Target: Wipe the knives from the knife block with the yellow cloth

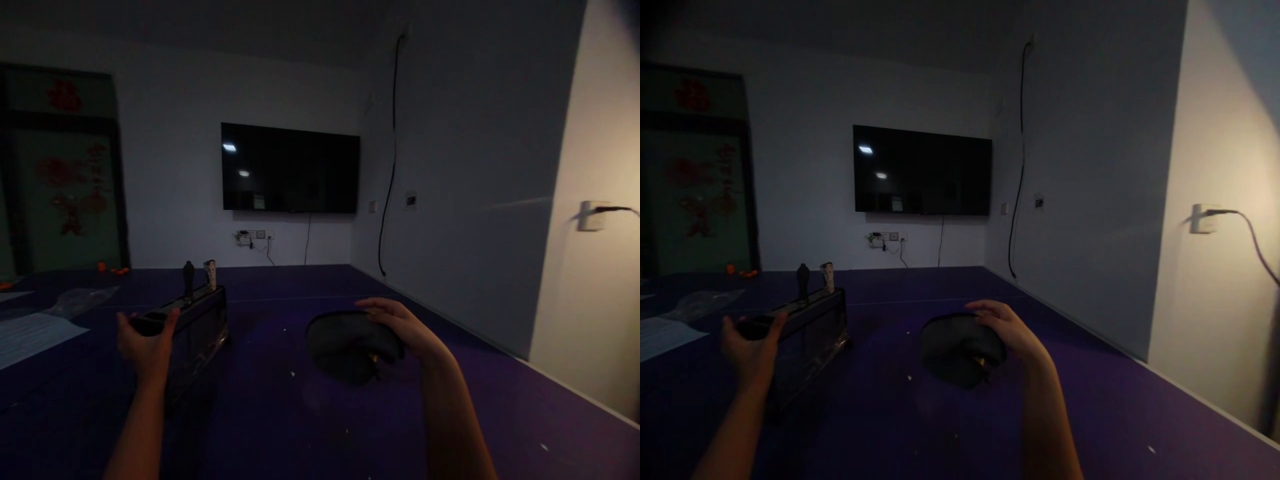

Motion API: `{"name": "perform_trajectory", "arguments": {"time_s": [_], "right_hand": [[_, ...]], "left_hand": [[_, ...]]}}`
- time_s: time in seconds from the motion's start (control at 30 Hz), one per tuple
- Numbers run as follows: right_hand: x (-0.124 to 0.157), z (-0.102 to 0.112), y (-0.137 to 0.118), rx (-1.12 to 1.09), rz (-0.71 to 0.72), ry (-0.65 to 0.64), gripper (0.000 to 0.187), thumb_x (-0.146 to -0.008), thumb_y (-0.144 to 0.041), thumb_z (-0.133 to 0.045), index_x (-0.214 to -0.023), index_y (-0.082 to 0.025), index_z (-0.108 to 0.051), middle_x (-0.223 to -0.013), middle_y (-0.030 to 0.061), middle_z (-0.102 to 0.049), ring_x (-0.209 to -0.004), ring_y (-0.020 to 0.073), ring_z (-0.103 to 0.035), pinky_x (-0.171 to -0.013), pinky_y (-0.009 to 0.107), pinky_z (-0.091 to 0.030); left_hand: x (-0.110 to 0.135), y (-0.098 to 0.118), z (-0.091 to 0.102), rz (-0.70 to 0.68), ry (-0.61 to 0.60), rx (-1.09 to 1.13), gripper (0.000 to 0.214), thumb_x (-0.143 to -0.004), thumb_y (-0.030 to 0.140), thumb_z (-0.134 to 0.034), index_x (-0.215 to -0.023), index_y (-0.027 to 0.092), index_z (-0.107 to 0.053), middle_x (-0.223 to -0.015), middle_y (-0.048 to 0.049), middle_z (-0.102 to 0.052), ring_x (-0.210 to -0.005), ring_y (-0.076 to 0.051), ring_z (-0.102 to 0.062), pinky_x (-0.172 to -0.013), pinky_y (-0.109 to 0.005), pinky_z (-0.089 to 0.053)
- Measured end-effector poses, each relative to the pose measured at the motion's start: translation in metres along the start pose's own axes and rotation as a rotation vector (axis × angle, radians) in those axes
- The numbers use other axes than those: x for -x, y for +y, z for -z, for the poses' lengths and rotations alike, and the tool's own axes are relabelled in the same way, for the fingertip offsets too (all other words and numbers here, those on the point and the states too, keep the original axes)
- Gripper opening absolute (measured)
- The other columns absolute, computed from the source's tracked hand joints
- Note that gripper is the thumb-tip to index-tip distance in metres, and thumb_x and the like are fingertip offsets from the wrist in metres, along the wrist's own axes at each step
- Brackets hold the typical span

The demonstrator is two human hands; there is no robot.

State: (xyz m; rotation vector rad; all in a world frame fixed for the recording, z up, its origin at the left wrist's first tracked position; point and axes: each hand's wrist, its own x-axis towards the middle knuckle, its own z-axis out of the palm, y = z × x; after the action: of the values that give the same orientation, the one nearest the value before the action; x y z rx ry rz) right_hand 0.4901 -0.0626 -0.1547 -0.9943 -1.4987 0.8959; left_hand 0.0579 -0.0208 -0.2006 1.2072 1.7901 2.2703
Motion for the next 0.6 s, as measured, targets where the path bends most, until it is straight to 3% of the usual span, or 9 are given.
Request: {"name": "perform_trajectory", "arguments": {"time_s": [0.13, 0.2, 0.27, 0.3, 0.33, 0.43, 0.47, 0.53, 0.6], "right_hand": [[-0.007, -0.036, -0.008, -0.237, -0.013, -0.096, 0.031, -0.064, -0.022, -0.063, -0.095, -0.018, -0.066, -0.076, 0.001, -0.068, -0.064, 0.0129, -0.06, -0.056, 0.022, -0.045], [-0.01, -0.056, -0.005, -0.334, -0.078, -0.158, 0.031, -0.063, -0.019, -0.063, -0.094, -0.018, -0.066, -0.072, -0.0003, -0.068, -0.061, 0.0118, -0.06, -0.056, 0.021, -0.045], [-0.012, -0.077, 0.004, -0.444, -0.152, -0.21, 0.031, -0.064, -0.02, -0.062, -0.095, -0.019, -0.066, -0.073, -0.0008, -0.068, -0.061, 0.0119, -0.06, -0.058, 0.022, -0.046], [-0.012, -0.086, 0.011, -0.497, -0.189, -0.214, 0.031, -0.064, -0.02, -0.061, -0.095, -0.019, -0.066, -0.073, -0.001, -0.068, -0.062, 0.0119, -0.061, -0.058, 0.022, -0.047], [-0.01, -0.094, 0.019, -0.546, -0.218, -0.216, 0.031, -0.065, -0.02, -0.061, -0.096, -0.02, -0.065, -0.075, -0.0009, -0.069, -0.063, 0.0122, -0.061, -0.06, 0.022, -0.047], [-0.004, -0.114, 0.049, -0.676, -0.286, -0.244, 0.034, -0.064, -0.019, -0.059, -0.098, -0.019, -0.064, -0.081, 0.0009, -0.069, -0.068, 0.0143, -0.063, -0.063, 0.024, -0.048], [-0.001, -0.118, 0.061, -0.715, -0.304, -0.233, 0.034, -0.063, -0.019, -0.06, -0.097, -0.019, -0.064, -0.082, 0.0014, -0.07, -0.068, 0.0142, -0.063, -0.064, 0.024, -0.048], [0.004, -0.124, 0.082, -0.785, -0.342, -0.219, 0.035, -0.063, -0.018, -0.06, -0.097, -0.018, -0.064, -0.082, 0.0018, -0.07, -0.069, 0.0137, -0.063, -0.067, 0.024, -0.048], [0.008, -0.126, 0.099, -0.793, -0.423, -0.248, 0.028, -0.065, -0.021, -0.06, -0.093, -0.016, -0.066, -0.079, 0.0026, -0.07, -0.068, 0.0143, -0.063, -0.067, 0.025, -0.047]], "left_hand": [[0.007, 0.023, 0.004, -0.148, 0.112, -0.174, 0.089, -0.064, 0.055, -0.061, -0.134, 0.016, -0.022, -0.143, -0.0221, -0.019, -0.133, -0.038, -0.004, -0.102, -0.06, -0.003], [0.014, 0.044, 0.002, -0.289, 0.125, -0.116, 0.081, -0.068, 0.053, -0.059, -0.133, 0.017, -0.027, -0.142, -0.0189, -0.024, -0.134, -0.032, -0.007, -0.106, -0.053, -0.007], [0.027, 0.068, -0.005, -0.381, 0.055, -0.002, 0.068, -0.071, 0.052, -0.056, -0.127, 0.018, -0.039, -0.136, -0.0156, -0.037, -0.131, -0.027, -0.022, -0.106, -0.044, -0.015], [0.036, 0.078, -0.01, -0.375, -0.04, 0.081, 0.058, -0.072, 0.051, -0.054, -0.12, 0.02, -0.047, -0.128, -0.0132, -0.047, -0.124, -0.027, -0.035, -0.104, -0.042, -0.022], [0.045, 0.088, -0.015, -0.334, -0.228, 0.153, 0.051, -0.072, 0.051, -0.054, -0.113, 0.02, -0.054, -0.118, -0.0114, -0.055, -0.115, -0.026, -0.045, -0.099, -0.041, -0.029], [0.071, 0.097, -0.032, -0.057, -0.982, 0.173, 0.05, -0.061, 0.047, -0.066, -0.102, 0.019, -0.061, -0.089, -0.0086, -0.066, -0.089, -0.025, -0.059, -0.083, -0.037, -0.042], [0.077, 0.094, -0.037, 0.028, -1.182, 0.137, 0.052, -0.056, 0.043, -0.07, -0.1, 0.018, -0.061, -0.08, -0.0061, -0.066, -0.081, -0.023, -0.06, -0.077, -0.035, -0.043], [0.085, 0.084, -0.045, 0.11, -1.393, 0.069, 0.051, -0.045, 0.032, -0.077, -0.091, 0.016, -0.063, -0.067, 0.0004, -0.062, -0.07, -0.017, -0.057, -0.07, -0.03, -0.042], [0.086, 0.075, -0.05, 0.119, -1.455, 0.041, 0.044, -0.04, 0.024, -0.078, -0.081, 0.015, -0.063, -0.064, 0.0038, -0.057, -0.066, -0.013, -0.053, -0.067, -0.026, -0.04]]}}
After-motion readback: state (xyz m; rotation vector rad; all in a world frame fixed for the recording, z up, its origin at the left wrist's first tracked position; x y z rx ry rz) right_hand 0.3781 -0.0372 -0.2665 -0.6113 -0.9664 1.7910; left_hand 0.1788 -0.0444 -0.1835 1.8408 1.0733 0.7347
